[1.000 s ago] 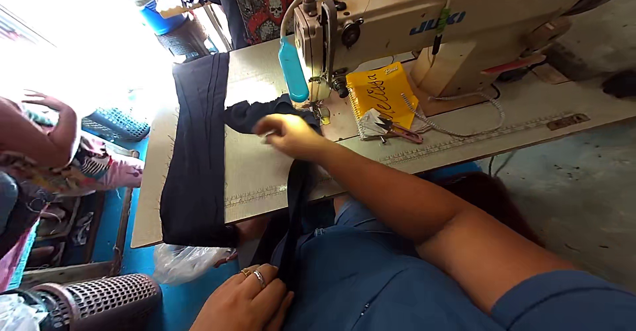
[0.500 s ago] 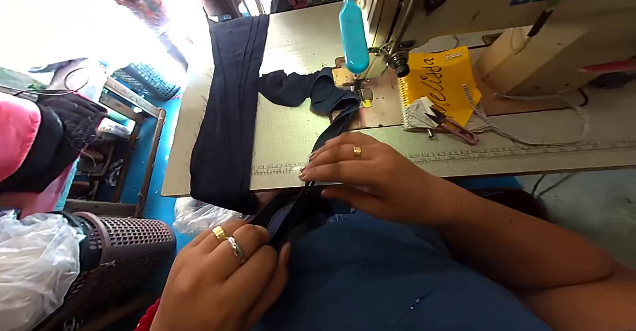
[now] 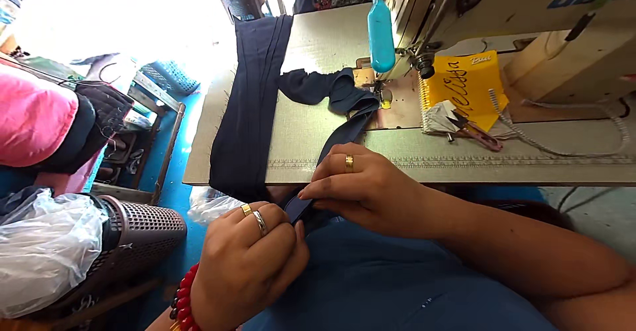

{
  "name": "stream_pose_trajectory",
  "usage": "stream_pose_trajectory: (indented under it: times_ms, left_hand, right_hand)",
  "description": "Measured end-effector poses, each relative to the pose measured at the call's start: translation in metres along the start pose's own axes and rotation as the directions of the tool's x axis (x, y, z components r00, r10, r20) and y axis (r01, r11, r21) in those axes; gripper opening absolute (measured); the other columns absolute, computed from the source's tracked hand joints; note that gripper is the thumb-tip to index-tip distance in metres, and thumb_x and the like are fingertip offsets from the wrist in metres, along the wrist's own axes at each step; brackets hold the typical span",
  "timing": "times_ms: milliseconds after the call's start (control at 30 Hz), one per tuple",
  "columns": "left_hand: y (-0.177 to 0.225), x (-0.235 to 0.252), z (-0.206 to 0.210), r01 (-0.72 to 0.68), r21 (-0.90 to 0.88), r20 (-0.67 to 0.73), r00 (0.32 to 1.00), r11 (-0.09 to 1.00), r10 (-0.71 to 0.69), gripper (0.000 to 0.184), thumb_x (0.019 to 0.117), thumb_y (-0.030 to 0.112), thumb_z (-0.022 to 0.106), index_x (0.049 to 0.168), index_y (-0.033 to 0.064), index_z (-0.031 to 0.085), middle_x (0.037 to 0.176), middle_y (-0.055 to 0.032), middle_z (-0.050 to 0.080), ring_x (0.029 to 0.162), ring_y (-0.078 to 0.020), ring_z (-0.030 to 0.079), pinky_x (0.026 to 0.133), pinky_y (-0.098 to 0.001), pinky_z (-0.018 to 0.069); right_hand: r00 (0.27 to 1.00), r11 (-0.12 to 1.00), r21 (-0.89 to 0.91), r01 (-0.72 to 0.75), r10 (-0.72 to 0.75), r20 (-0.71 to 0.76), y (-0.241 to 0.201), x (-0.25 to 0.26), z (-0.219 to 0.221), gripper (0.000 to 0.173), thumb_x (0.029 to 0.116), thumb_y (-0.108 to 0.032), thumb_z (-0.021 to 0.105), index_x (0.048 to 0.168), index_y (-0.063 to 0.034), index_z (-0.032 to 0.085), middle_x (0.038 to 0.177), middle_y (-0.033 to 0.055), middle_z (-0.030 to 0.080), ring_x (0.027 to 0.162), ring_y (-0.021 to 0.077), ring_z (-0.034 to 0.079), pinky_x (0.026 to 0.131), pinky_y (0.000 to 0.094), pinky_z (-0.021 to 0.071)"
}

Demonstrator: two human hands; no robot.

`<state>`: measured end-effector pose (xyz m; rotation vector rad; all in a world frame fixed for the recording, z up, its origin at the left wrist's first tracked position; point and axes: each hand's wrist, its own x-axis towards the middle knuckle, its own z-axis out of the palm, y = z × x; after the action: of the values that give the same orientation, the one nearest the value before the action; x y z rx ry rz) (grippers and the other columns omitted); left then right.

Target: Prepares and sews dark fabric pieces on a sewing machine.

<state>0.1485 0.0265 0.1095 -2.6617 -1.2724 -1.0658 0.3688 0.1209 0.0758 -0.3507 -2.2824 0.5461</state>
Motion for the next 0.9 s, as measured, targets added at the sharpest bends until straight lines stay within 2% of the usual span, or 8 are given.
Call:
stream_pose_trajectory:
  times_ms: [233,400,467,533,633,733,833,900]
  left_hand:
    - [0.002,0.018,0.018,-0.058,-0.356,0.187,0.974,0.933,0.132,0.028,0.1036,0.023,0.051,0.079,0.0115,0.055,0.075,-0.0043,0.057,0.073,-0.0136,0.058,0.065,-0.0253,0.0458]
    - [-0.031,0.073,0.112,0.024,-0.315,0.293,0.953,0.949,0.073,0.026,0.1016,0.021,0.053,0.115,0.0096,0.073,0.114,-0.0063,0.071,0.109,-0.0188,0.067,0.092,-0.0397,0.0546]
    - [-0.048,0.098,0.160,0.013,-0.221,0.403,0.912,0.975,0.079,0.035,0.1031,0.024,0.053,0.133,0.0109,0.067,0.139,-0.0099,0.063,0.133,-0.0271,0.056,0.111,-0.0518,0.0436]
    - [-0.072,0.115,0.197,0.005,-0.031,0.464,0.886,1.000,0.010,0.043,0.1051,0.033,0.051,0.142,0.0145,0.062,0.149,-0.0125,0.056,0.142,-0.0351,0.049,0.116,-0.0676,0.0298]
    - [-0.114,0.130,0.208,0.082,0.193,0.459,0.873,0.978,-0.163,0.044,0.1071,0.039,0.046,0.141,0.0159,0.063,0.151,-0.0169,0.053,0.144,-0.0426,0.044,0.113,-0.0797,0.0182]
    - [-0.124,0.133,0.189,0.249,0.201,0.336,0.891,0.947,-0.306,0.035,0.1022,0.027,0.056,0.125,0.0056,0.071,0.143,-0.0259,0.056,0.136,-0.0493,0.048,0.107,-0.0734,0.0330]
    - [-0.092,0.118,0.185,0.115,0.093,0.236,0.962,0.989,-0.134,0.029,0.0985,0.018,0.056,0.114,0.0025,0.074,0.132,-0.0210,0.065,0.127,-0.0415,0.058,0.104,-0.0626,0.0439]
    - [-0.065,0.099,0.193,-0.013,0.016,0.262,0.965,1.000,0.008,0.034,0.1008,0.021,0.052,0.124,0.0049,0.071,0.135,-0.0168,0.064,0.132,-0.0363,0.056,0.112,-0.0598,0.0393]
  right_hand:
    - [0.998,0.917,-0.397,0.051,-0.030,0.059,-0.045,-0.051,-0.024,0.020,0.1035,-0.005,0.050,0.105,-0.0043,0.070,0.093,0.0112,0.075,0.087,0.0253,0.074,0.083,0.0413,0.0609]
    - [0.980,0.955,-0.250,-0.156,0.181,0.078,-0.050,-0.118,-0.025,0.022,0.1022,-0.006,0.051,0.098,-0.0097,0.072,0.103,0.0083,0.078,0.102,0.0204,0.075,0.089,0.0345,0.0609]
    - [0.963,0.954,-0.164,-0.250,0.263,0.063,-0.044,-0.139,-0.021,0.023,0.1004,-0.008,0.054,0.095,-0.0108,0.076,0.103,0.0066,0.079,0.100,0.0165,0.075,0.085,0.0298,0.0603]
    - [0.943,0.944,-0.085,-0.320,0.325,0.064,-0.039,-0.156,-0.019,0.023,0.0999,-0.011,0.055,0.097,-0.0098,0.077,0.101,0.0068,0.078,0.099,0.0150,0.075,0.086,0.0282,0.0597]
    - [0.927,0.930,-0.042,-0.366,0.369,0.069,-0.038,-0.166,-0.021,0.023,0.1005,-0.012,0.055,0.099,-0.0089,0.077,0.101,0.0065,0.078,0.100,0.0138,0.074,0.089,0.0273,0.0590]
    - [0.925,0.927,-0.037,-0.372,0.374,0.066,-0.039,-0.168,-0.021,0.023,0.1005,-0.012,0.055,0.099,-0.0090,0.077,0.100,0.0067,0.078,0.099,0.0142,0.074,0.088,0.0274,0.0588]
    - [0.928,0.930,-0.011,-0.366,0.366,0.069,-0.037,-0.167,-0.020,0.022,0.1001,-0.012,0.055,0.098,-0.0085,0.077,0.101,0.0071,0.078,0.101,0.0150,0.074,0.091,0.0285,0.0585]
    - [0.930,0.933,-0.005,-0.359,0.359,0.076,-0.037,-0.165,-0.019,0.022,0.0994,-0.011,0.055,0.099,-0.0082,0.077,0.101,0.0076,0.078,0.102,0.0159,0.074,0.093,0.0296,0.0586]
